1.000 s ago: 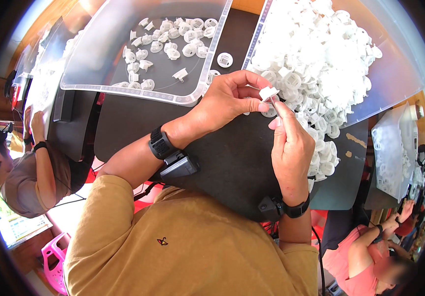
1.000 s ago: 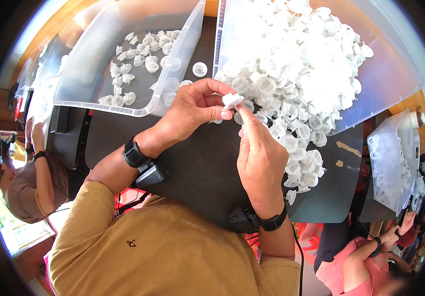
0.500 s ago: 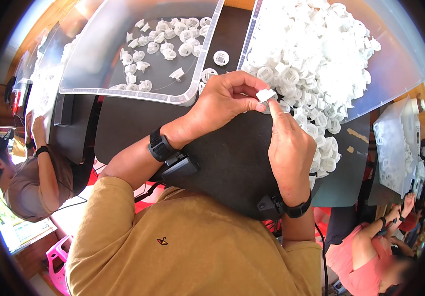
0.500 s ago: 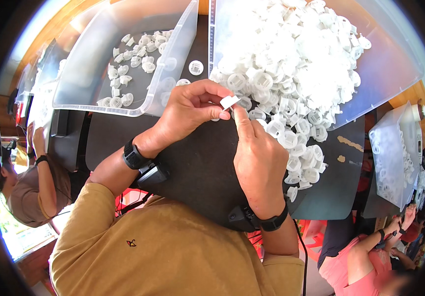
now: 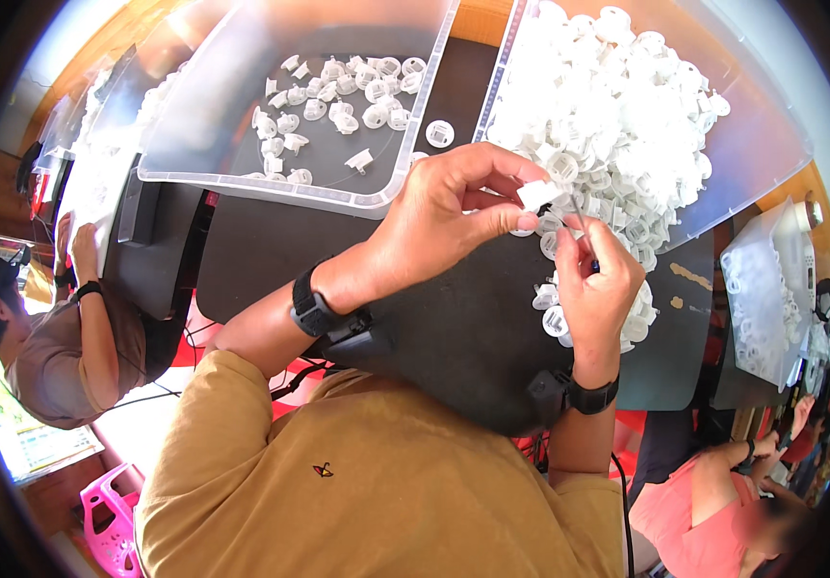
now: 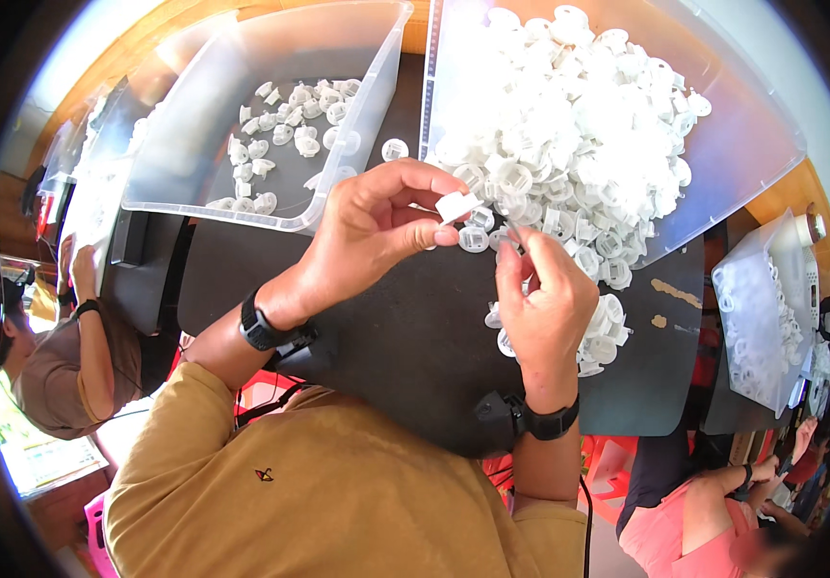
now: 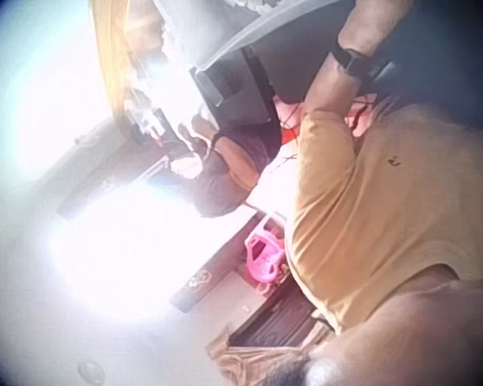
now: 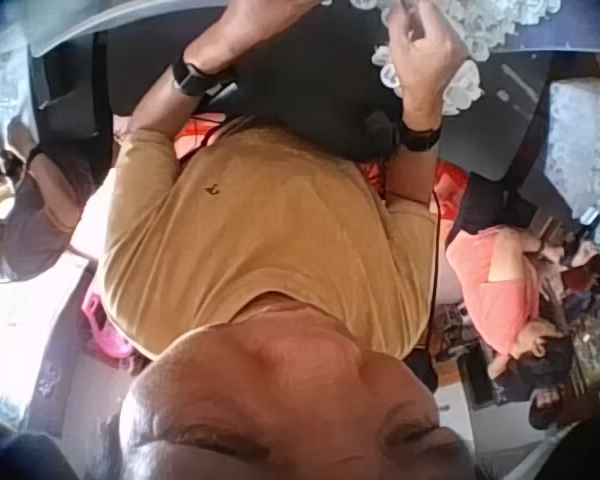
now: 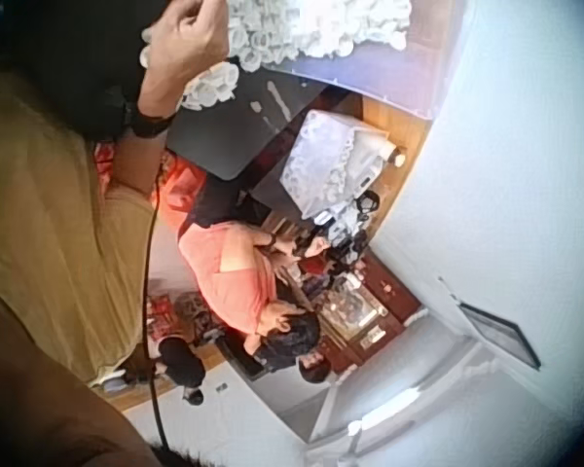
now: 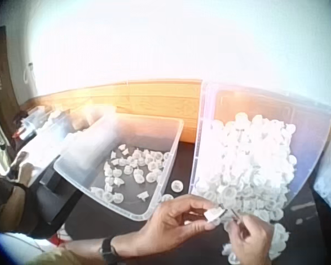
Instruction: Inspecting and manipulating small white plastic components using a fine hand tool.
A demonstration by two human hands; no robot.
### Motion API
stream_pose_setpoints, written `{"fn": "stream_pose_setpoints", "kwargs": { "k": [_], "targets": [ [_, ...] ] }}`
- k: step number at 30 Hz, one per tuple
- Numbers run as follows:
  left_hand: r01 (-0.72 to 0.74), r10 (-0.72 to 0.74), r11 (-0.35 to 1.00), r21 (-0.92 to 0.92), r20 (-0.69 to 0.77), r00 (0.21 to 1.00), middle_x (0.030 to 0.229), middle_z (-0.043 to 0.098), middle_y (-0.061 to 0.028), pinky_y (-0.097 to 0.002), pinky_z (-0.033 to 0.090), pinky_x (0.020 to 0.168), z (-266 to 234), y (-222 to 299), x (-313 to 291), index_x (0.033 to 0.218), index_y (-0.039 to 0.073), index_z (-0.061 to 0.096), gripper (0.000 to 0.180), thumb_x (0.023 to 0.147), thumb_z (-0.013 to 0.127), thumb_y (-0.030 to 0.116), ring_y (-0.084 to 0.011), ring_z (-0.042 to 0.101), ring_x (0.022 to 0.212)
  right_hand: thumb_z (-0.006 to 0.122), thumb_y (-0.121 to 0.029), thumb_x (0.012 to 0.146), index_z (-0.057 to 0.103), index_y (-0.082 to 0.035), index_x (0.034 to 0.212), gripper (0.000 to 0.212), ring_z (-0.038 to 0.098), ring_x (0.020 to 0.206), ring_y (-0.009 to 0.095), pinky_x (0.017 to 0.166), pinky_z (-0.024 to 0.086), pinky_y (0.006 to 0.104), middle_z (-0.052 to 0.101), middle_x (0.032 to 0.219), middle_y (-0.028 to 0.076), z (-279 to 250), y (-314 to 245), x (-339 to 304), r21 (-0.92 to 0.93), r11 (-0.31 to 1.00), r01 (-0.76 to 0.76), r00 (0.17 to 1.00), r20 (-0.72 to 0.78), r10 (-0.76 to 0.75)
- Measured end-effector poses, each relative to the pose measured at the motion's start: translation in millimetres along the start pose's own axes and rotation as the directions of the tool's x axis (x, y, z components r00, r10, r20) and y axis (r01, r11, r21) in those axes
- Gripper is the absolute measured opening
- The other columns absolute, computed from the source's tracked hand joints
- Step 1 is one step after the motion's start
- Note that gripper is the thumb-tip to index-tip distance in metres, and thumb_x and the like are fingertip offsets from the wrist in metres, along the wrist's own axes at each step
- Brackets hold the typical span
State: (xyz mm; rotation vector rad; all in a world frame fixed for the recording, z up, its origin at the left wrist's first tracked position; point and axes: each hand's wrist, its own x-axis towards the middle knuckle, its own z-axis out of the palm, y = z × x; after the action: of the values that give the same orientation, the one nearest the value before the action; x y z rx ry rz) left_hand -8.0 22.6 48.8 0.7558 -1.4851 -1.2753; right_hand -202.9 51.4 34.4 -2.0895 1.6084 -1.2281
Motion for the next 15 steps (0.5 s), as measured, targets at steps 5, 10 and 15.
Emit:
{"fn": "stream_pose_setpoints", "kwargs": {
  "k": [5,10,15],
  "targets": [
    [-0.606,0.544,0.697,0.384,0.267,0.795,0.109,0.065,-0.0134,-0.0354,0.053,0.085,-19.6,67.7,-6.4,0.109,-0.002,0.062,0.034,0.078,0.076,0.002,-0.0213,0.065,0.096,0.067,-0.01,0.083,0.066,-0.013,0.105,0.022,0.062,0.067,0.027,0.058,0.049,0.0374,0.06,0.087,0.004,16.9,5.7,0.6,-0.225,0.974,0.022,0.998,0.055,-0.01],
    [-0.328,0.538,0.66,0.675,-0.12,0.834,0.123,0.06,-0.0169,-0.0372,0.05,0.095,-75.6,92.2,-8.8,0.112,-0.002,0.062,0.038,0.077,0.076,-0.001,-0.0261,0.06,0.112,0.067,-0.01,0.084,0.065,-0.013,0.105,0.021,0.062,0.067,0.027,0.058,0.05,0.038,0.058,0.092,0.004,26.8,6.6,-0.9,-0.395,0.913,0.104,0.982,0.189,-0.03],
    [-0.382,0.605,0.381,0.842,0.085,0.791,0.136,0.052,-0.018,-0.0379,0.048,0.099,-70.9,93.1,-18.0,0.115,0.002,0.063,0.045,0.072,0.076,-0.002,-0.0272,0.053,0.122,0.069,-0.007,0.082,0.066,-0.009,0.096,0.015,0.061,0.061,0.022,0.054,0.047,0.0321,0.062,0.083,0.004,30.8,15.4,2.4,-0.091,0.991,0.101,0.993,0.065,-0.095]
  ]
}}
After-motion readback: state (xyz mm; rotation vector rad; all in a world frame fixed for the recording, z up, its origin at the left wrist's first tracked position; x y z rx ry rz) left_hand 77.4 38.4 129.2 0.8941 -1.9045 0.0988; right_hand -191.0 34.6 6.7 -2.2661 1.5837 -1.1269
